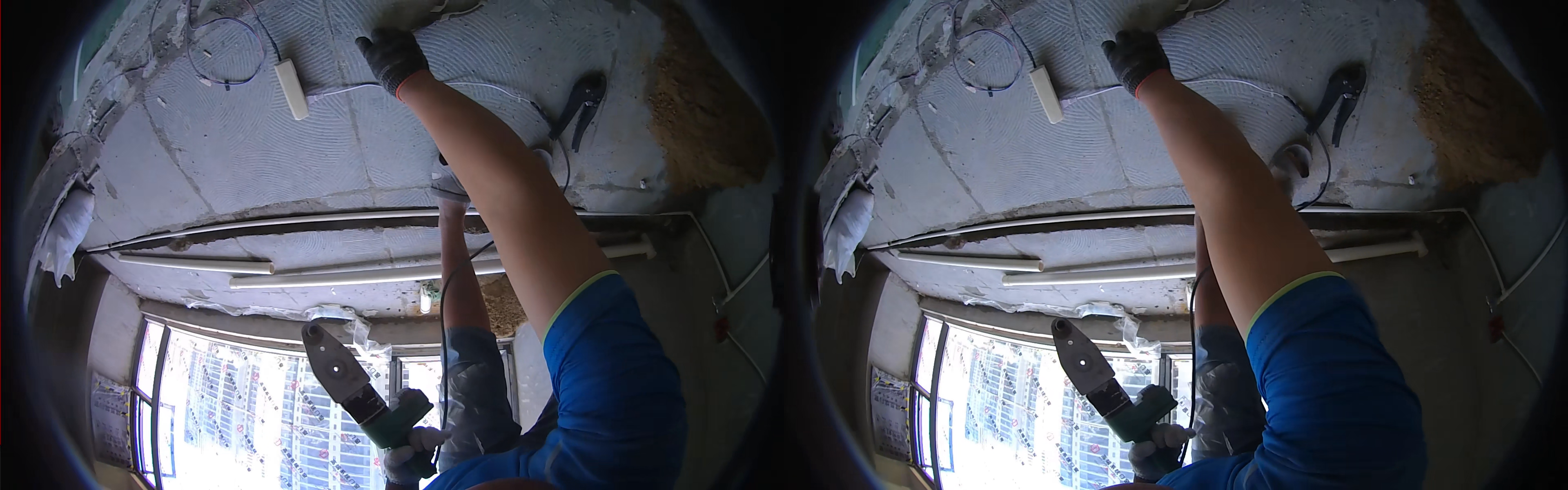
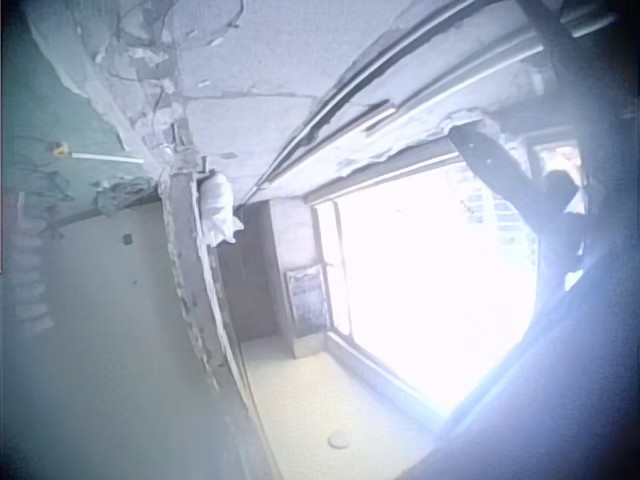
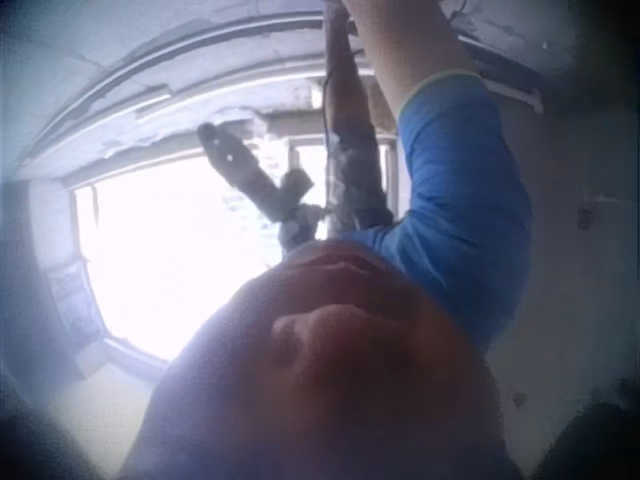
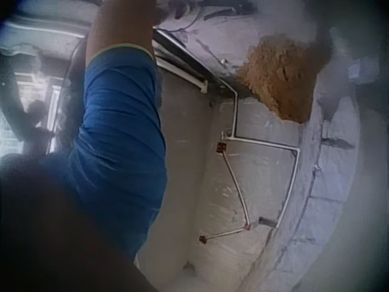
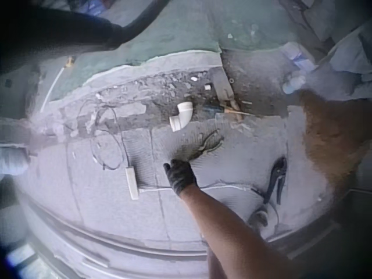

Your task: Cutting and welding PVC water pipes to install a plumbing connection and a faucet.

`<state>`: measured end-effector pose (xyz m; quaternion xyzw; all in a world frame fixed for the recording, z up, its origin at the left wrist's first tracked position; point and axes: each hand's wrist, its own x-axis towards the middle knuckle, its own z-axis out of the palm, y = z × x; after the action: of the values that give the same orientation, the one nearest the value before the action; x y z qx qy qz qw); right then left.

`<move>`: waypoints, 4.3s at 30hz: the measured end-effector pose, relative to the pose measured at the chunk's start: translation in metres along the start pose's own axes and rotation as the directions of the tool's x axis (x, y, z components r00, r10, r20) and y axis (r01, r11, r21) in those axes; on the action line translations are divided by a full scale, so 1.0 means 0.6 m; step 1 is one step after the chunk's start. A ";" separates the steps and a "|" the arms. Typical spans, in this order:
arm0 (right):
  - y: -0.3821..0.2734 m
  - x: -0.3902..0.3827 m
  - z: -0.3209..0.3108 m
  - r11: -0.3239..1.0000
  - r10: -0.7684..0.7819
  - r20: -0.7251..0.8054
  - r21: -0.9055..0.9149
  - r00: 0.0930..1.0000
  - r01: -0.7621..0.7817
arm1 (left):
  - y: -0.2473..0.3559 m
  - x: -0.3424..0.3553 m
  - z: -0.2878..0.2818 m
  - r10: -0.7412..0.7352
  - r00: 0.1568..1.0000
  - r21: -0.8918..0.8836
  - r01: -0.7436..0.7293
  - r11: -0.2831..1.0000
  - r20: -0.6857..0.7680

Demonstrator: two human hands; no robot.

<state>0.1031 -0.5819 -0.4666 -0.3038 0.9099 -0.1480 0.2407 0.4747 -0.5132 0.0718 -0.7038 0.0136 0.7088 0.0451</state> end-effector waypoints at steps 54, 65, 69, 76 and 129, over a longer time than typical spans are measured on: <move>-0.698 -0.631 -1.010 0.887 -0.444 0.849 0.373 -0.284 -0.273 | 0.243 -0.837 -0.093 0.966 -0.226 -0.963 -0.260 0.065 0.127; -0.885 -0.385 -1.072 0.959 -0.249 0.966 0.256 0.073 -0.120 | 0.486 -1.060 -0.466 0.775 -0.491 -0.895 0.021 -0.445 -0.397; -1.003 -0.338 -1.137 0.806 -0.324 0.864 0.465 0.384 -0.367 | 0.541 -1.056 -0.528 0.724 -0.496 -0.820 -0.040 -0.570 -0.479; -1.302 -0.208 -1.267 0.396 -0.754 0.259 0.913 0.603 0.102 | 0.715 -0.903 -0.626 0.706 -0.133 -0.688 -0.162 -0.708 -0.695; -3.847 0.336 -0.464 0.050 -0.978 0.127 0.914 -0.166 0.404 | 2.334 -0.468 -1.505 -0.061 0.918 -0.498 -0.268 -0.825 -0.393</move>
<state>0.9271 -2.4545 0.6565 -0.7203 0.1704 -0.3793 0.5552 1.2593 -1.9948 0.2823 -0.3010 -0.5279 0.1597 -0.7780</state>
